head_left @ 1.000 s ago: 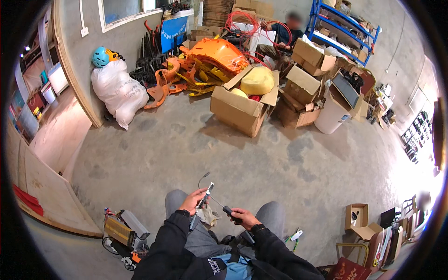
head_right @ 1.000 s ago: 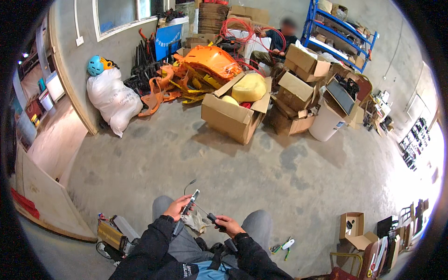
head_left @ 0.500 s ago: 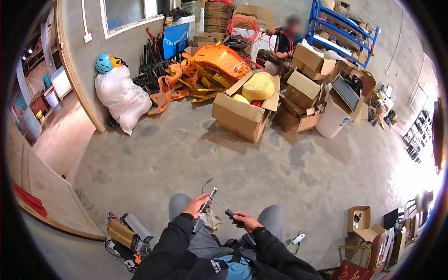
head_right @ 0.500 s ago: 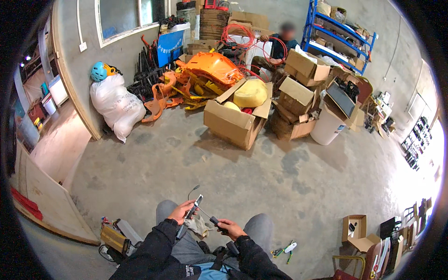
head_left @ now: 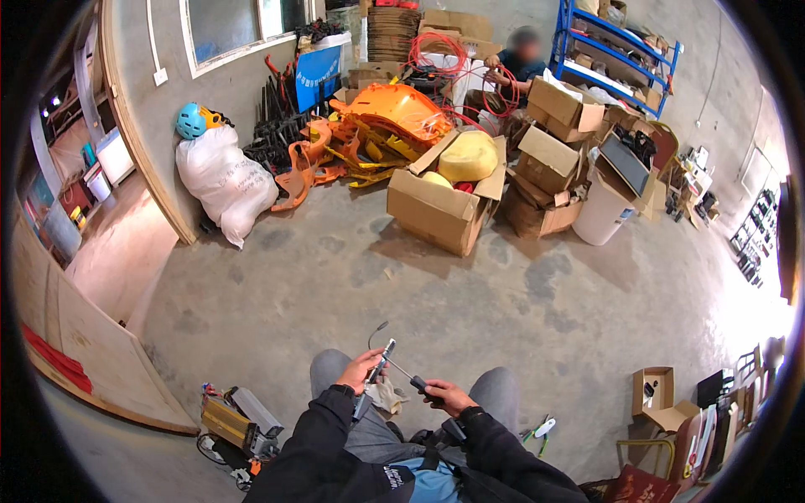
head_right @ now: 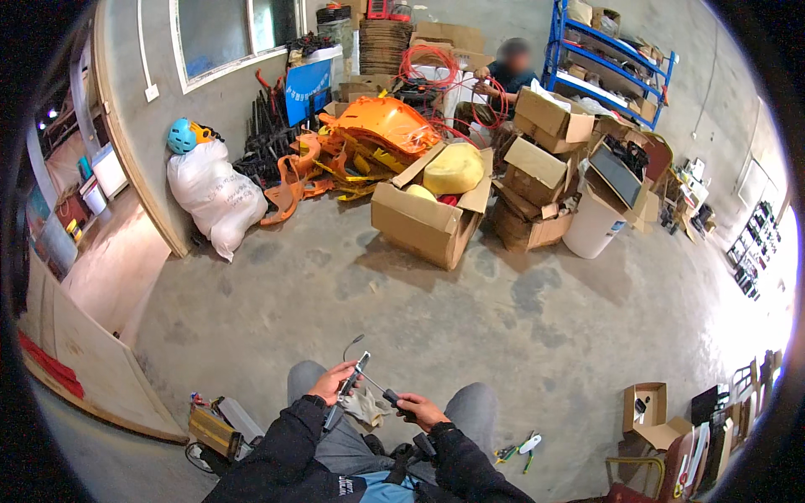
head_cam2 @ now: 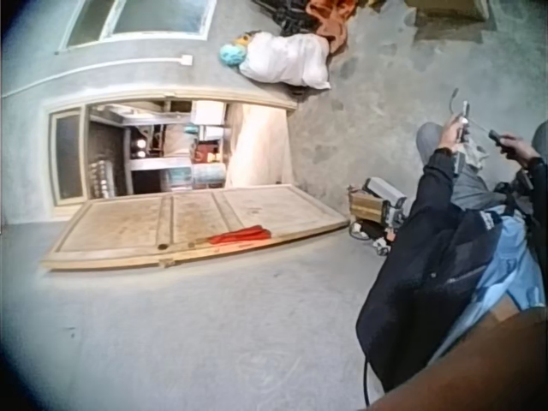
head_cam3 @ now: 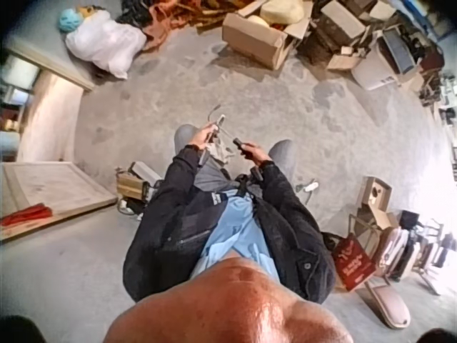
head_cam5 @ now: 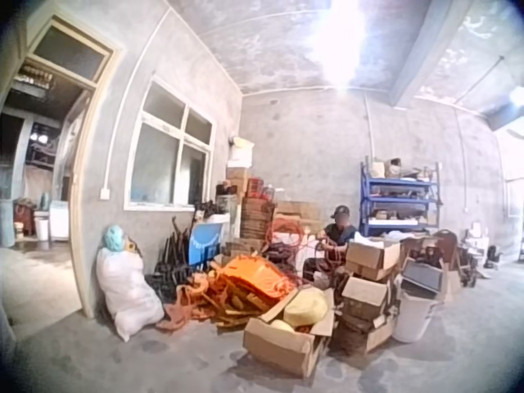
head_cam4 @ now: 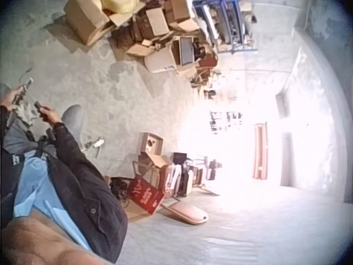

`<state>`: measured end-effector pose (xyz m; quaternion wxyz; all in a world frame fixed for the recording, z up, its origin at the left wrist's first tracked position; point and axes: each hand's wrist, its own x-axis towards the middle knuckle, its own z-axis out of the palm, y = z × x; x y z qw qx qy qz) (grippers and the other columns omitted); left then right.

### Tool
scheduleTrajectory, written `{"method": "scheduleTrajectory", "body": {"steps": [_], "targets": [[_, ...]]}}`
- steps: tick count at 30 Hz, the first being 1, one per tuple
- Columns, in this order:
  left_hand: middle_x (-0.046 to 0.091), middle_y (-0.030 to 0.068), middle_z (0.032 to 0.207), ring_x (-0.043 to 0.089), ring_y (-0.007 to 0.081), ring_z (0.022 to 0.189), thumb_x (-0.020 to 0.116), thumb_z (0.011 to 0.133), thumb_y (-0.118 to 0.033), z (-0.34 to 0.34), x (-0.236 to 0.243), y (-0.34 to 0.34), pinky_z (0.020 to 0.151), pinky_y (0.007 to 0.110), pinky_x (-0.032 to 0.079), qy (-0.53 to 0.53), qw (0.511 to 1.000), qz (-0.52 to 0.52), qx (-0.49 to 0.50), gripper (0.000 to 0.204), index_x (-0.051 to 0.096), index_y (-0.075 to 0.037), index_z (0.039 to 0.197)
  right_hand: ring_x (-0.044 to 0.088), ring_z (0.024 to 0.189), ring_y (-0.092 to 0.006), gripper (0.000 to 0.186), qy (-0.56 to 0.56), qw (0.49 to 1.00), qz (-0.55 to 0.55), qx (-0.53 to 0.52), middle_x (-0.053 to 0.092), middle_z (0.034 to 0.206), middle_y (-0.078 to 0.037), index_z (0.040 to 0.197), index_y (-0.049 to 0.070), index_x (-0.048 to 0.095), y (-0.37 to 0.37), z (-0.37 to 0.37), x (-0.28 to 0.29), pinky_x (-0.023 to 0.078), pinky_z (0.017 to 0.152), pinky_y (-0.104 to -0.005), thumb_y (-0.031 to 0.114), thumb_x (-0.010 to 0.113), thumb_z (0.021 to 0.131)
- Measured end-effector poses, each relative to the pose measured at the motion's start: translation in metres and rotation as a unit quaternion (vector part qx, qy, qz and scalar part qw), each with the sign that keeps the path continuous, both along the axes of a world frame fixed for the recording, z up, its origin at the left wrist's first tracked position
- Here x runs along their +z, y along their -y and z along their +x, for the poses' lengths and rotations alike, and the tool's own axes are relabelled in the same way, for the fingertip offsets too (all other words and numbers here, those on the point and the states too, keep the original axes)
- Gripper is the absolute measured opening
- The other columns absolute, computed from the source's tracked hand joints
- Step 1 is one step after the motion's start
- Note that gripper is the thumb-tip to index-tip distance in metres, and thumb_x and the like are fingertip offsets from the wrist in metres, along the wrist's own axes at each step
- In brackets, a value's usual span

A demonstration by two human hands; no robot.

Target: Repairing a small white and black mechanical or electrical component using a screwdriver.

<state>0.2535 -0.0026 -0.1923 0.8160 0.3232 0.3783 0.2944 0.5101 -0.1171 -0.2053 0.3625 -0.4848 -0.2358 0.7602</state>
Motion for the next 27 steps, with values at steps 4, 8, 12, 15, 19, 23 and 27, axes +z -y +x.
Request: {"method": "scheduleTrajectory", "body": {"steps": [4,8,12,15,19,23,27], "targets": [[0.063,0.0067,0.096,0.061,0.0148,0.077,0.05,0.094,-0.019,-0.0008,0.0002,0.0002,0.056,0.028,0.051,-0.003,1.0,-0.007,-0.002,0.036,0.048,-0.01,0.129,0.06,0.083,-0.0096,0.032,0.009,1.0,0.002,-0.003,0.062,0.095,0.002,0.115,0.012,0.058,0.0016,-0.0007,0.0044,0.044,0.069,-0.0251,0.025,0.063,0.087],[0.063,0.0072,0.096,0.061,0.0149,0.078,0.05,0.094,-0.019,0.0012,0.0029,0.0013,0.056,0.027,0.051,-0.009,1.0,-0.003,-0.001,0.037,0.047,-0.009,0.13,0.06,0.082,-0.0095,0.032,0.007,1.0,0.001,-0.006,0.062,0.095,0.002,0.115,0.012,0.058,0.0002,0.0003,0.0023,0.044,0.069,-0.0249,0.025,0.063,0.087],[0.063,0.0077,0.096,0.061,0.0149,0.078,0.05,0.094,-0.019,0.0011,0.0034,0.0036,0.056,0.028,0.051,-0.008,1.0,-0.012,0.004,0.038,0.046,-0.009,0.13,0.061,0.083,-0.0095,0.033,0.012,1.0,-0.001,-0.003,0.063,0.096,0.002,0.116,0.012,0.058,-0.0005,0.0001,0.0003,0.044,0.068,-0.0249,0.025,0.064,0.086],[0.063,0.0077,0.096,0.061,0.0147,0.078,0.052,0.093,-0.02,0.0013,0.0056,0.0054,0.056,0.026,0.049,-0.014,1.0,-0.01,0.009,0.039,0.047,-0.009,0.13,0.061,0.083,-0.0095,0.033,0.012,1.0,-0.001,-0.001,0.063,0.096,0.002,0.116,0.012,0.058,-0.0008,0.0,0.0009,0.044,0.068,-0.0249,0.025,0.064,0.086],[0.062,0.0075,0.096,0.061,0.0146,0.078,0.054,0.093,-0.023,0.0009,0.0038,0.0054,0.057,0.025,0.048,-0.014,1.0,-0.002,0.011,0.041,0.047,-0.008,0.13,0.061,0.084,-0.0098,0.034,0.014,1.0,0.0,0.002,0.062,0.097,0.002,0.117,0.012,0.058,-0.0006,0.0005,0.0002,0.044,0.069,-0.0252,0.025,0.064,0.086],[0.062,0.0076,0.096,0.061,0.0146,0.078,0.053,0.093,-0.022,-0.0009,-0.0004,0.0067,0.057,0.025,0.048,-0.009,1.0,-0.008,0.016,0.041,0.046,-0.007,0.13,0.06,0.084,-0.012,0.034,0.013,1.0,0.002,-0.002,0.062,0.098,0.0,0.117,0.011,0.057,-0.0003,-0.001,-0.0019,0.045,0.069,-0.0257,0.024,0.063,0.087],[0.063,0.0077,0.096,0.061,0.0147,0.078,0.053,0.092,-0.021,0.0008,0.0042,0.0063,0.057,0.026,0.047,-0.005,1.0,-0.003,0.021,0.041,0.046,-0.007,0.13,0.061,0.084,-0.0124,0.034,0.009,1.0,0.007,-0.003,0.063,0.099,-0.001,0.117,0.011,0.057,-0.0002,0.0011,-0.0026,0.045,0.069,-0.0259,0.024,0.063,0.087]]}}
